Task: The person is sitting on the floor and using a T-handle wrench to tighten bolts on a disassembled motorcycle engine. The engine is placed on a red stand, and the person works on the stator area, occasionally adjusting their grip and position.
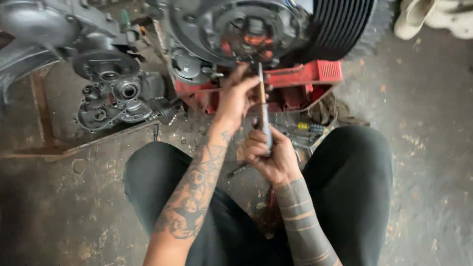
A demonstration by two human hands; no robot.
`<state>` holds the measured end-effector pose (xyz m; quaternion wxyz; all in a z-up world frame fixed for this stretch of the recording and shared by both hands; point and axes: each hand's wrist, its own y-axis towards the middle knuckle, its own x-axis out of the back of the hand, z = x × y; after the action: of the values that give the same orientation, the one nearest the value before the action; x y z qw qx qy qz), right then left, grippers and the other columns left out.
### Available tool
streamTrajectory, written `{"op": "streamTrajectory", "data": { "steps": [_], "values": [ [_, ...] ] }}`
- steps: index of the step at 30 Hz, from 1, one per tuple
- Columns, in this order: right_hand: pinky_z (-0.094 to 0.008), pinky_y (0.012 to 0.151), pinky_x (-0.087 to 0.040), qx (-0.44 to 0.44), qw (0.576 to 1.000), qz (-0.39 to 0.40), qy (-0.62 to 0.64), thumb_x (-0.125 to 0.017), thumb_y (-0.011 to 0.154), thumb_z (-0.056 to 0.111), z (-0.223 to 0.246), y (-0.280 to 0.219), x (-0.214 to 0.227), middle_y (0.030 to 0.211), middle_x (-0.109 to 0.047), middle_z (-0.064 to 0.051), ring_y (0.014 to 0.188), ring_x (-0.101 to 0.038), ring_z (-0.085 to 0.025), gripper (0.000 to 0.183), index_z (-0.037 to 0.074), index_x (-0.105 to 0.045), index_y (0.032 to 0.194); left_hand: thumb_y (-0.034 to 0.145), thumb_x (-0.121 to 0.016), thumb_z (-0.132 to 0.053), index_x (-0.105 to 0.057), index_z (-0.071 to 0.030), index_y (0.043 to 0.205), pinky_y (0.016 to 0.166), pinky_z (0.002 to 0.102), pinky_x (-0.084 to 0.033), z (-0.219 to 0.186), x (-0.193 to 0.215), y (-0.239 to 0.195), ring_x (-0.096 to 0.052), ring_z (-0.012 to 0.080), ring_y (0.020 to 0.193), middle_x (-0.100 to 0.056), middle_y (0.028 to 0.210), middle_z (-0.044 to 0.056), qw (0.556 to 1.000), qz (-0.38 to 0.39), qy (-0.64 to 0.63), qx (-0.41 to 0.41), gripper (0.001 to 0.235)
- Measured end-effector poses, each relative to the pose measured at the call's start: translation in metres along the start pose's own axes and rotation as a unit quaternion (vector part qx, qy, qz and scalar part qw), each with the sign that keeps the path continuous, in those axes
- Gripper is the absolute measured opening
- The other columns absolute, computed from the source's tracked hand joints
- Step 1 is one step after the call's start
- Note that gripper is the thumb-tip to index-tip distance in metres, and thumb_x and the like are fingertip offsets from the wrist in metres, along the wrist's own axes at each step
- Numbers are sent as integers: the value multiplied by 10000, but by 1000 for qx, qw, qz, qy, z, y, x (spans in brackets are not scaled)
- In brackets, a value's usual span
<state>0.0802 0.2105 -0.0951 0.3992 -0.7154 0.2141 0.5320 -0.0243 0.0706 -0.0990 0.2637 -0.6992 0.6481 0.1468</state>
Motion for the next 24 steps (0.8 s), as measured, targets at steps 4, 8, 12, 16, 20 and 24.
{"op": "streamTrajectory", "data": {
  "steps": [4, 8, 12, 16, 20, 24],
  "values": [
    [-118, 493, -382, -15, 999, 29, 37, -665, 1004, 404, -6, -11, -30, 816, -392, 6, 603, -403, -30, 449, -4, -477, 995, 880, -748, -115, -684, -235, 1222, 684, 435, -672, -1, -7, -4, -790, 328, 854, -773, 1056, 156, 1000, -15, -16, -21, 369],
    [-128, 538, -418, 22, 999, -18, 25, -674, 1008, 274, -12, -4, -25, 882, -454, -20, 630, -448, -31, 335, -8, -494, 1023, 866, -783, -155, -666, -216, 1318, 637, 407, -670, -5, -10, -9, -755, 284, 749, -709, 1011, 113, 999, -32, 8, -15, 471],
    [-207, 544, -327, -21, 999, -9, -49, -623, 1010, 381, -11, 4, -25, 721, -398, 115, 556, -313, -21, 294, 92, -586, 1049, 860, -803, -294, -626, -182, 1390, 719, 490, -655, -7, -13, -18, -730, 318, 828, -665, 1103, 116, 996, -37, 70, 31, 570],
    [-159, 477, -339, -20, 999, 22, 13, -646, 1011, 380, -20, 3, -35, 728, -415, 74, 509, -373, 1, 334, 65, -545, 963, 798, -852, -422, -771, -132, 1076, 438, 385, -565, -19, -17, -38, -669, 259, 597, -684, 810, 101, 990, -38, 120, 60, 410],
    [-170, 572, -433, 41, 999, -8, -29, -712, 972, 337, -27, 9, -31, 852, -513, 7, 605, -495, -27, 348, 22, -575, 1034, 801, -796, -400, -793, -170, 949, 836, 385, -526, -76, -39, -94, -670, 234, 930, -728, 943, 45, 974, -31, 223, 35, 274],
    [-210, 557, -362, -21, 999, 21, -12, -652, 999, 339, -19, 21, -9, 764, -462, 112, 523, -373, 10, 258, 98, -581, 1054, 776, -804, -397, -595, 80, 1364, 1072, 461, -453, -89, -45, -108, -618, 356, 1234, -644, 1297, 265, 963, -19, 249, 97, 786]
  ]
}}
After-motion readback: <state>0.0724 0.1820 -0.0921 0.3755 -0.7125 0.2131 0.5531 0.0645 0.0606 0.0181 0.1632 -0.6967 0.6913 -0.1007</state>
